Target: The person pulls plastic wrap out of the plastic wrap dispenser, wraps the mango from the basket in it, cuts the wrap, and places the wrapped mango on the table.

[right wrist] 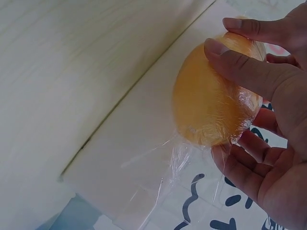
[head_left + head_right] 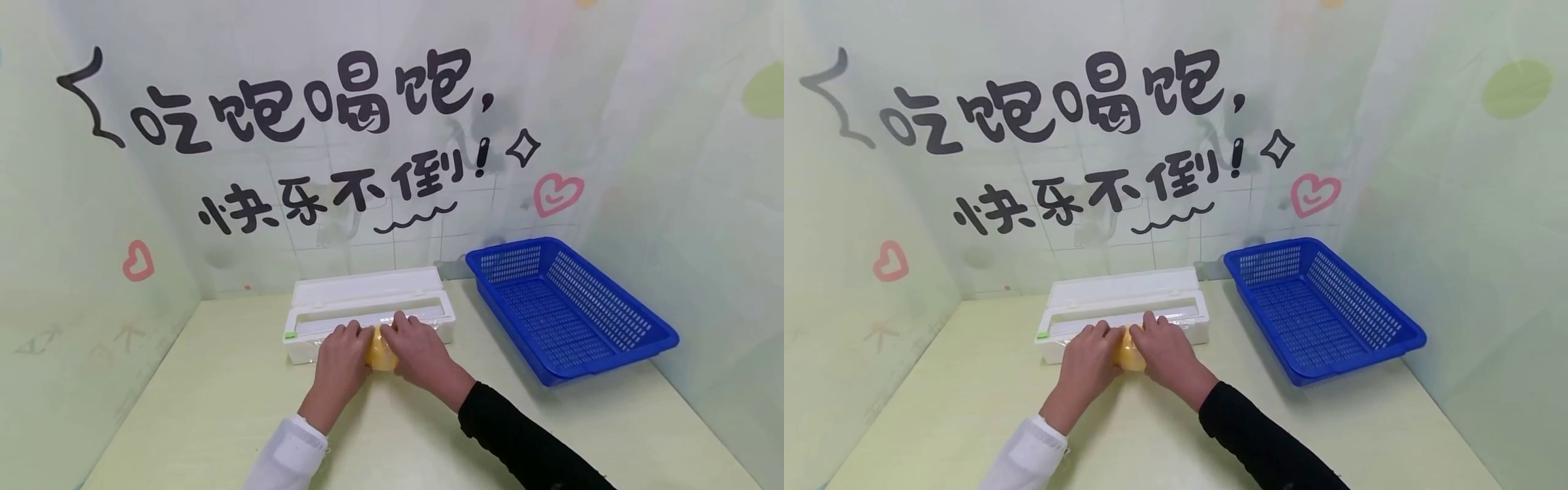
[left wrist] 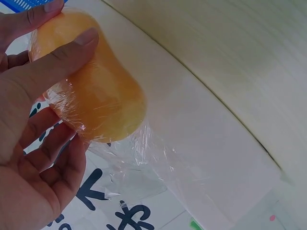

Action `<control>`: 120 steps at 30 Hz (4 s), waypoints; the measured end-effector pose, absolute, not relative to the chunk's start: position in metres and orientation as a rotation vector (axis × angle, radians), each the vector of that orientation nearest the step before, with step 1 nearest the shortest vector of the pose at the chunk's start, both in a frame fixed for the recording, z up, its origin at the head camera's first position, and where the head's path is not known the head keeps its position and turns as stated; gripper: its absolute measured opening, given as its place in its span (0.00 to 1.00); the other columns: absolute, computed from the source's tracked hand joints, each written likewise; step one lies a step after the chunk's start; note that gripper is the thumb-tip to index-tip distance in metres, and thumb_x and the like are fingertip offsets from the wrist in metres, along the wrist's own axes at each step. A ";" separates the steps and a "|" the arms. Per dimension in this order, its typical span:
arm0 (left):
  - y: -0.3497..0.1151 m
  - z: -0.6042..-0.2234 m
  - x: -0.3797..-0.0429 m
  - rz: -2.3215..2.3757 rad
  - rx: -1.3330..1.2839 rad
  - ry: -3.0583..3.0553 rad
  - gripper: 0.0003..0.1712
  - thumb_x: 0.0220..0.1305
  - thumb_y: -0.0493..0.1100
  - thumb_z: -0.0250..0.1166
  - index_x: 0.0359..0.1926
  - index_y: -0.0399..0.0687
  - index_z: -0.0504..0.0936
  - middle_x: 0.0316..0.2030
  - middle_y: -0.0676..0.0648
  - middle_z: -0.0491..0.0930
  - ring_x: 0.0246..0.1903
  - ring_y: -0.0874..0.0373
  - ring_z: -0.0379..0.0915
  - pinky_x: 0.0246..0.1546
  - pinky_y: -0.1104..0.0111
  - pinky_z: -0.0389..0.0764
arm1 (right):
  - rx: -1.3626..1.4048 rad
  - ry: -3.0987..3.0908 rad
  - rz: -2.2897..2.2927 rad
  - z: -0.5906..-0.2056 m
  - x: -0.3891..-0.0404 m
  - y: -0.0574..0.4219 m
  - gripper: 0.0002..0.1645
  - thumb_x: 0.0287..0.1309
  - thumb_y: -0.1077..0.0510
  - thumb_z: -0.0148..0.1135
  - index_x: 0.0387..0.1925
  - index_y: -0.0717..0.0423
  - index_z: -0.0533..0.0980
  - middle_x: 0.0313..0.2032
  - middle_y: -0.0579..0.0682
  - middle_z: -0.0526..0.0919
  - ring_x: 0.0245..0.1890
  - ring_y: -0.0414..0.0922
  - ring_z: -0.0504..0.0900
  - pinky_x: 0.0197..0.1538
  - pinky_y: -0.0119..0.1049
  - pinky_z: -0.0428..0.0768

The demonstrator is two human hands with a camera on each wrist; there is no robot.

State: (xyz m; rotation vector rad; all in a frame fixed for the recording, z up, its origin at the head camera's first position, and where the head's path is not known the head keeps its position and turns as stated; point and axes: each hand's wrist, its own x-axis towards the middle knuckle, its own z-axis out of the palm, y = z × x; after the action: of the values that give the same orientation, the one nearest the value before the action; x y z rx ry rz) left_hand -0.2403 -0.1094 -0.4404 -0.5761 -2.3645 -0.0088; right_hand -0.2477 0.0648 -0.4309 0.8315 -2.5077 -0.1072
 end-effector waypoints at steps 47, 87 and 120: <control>-0.110 -0.444 -0.244 -0.114 -0.590 -2.562 0.31 0.31 0.46 0.85 0.43 0.49 0.87 0.33 0.45 0.80 0.29 0.50 0.74 0.23 0.60 0.80 | 0.872 -2.763 0.135 -0.427 -0.259 0.067 0.40 0.29 0.46 0.88 0.48 0.49 0.81 0.39 0.48 0.79 0.32 0.43 0.78 0.36 0.35 0.79; -0.101 -0.437 -0.228 -0.107 -0.569 -2.616 0.31 0.32 0.39 0.84 0.40 0.35 0.81 0.40 0.38 0.80 0.32 0.45 0.79 0.27 0.56 0.81 | 0.996 -2.906 0.152 -0.413 -0.276 0.070 0.41 0.26 0.43 0.88 0.49 0.48 0.84 0.36 0.41 0.84 0.36 0.40 0.77 0.45 0.37 0.78; -0.115 -0.420 -0.234 -0.109 -0.591 -2.559 0.32 0.31 0.49 0.86 0.40 0.43 0.83 0.33 0.45 0.76 0.28 0.50 0.73 0.29 0.61 0.76 | 0.838 -2.578 -0.034 -0.419 -0.238 0.062 0.37 0.34 0.41 0.85 0.47 0.48 0.78 0.40 0.47 0.76 0.34 0.43 0.74 0.32 0.31 0.78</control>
State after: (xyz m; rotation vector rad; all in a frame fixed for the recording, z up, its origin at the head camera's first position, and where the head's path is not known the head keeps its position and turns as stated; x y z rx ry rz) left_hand -0.2341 -0.1149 -0.4199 -0.5905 -2.5594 -0.1085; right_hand -0.2380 0.0624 -0.4192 0.8376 -2.5782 -0.0345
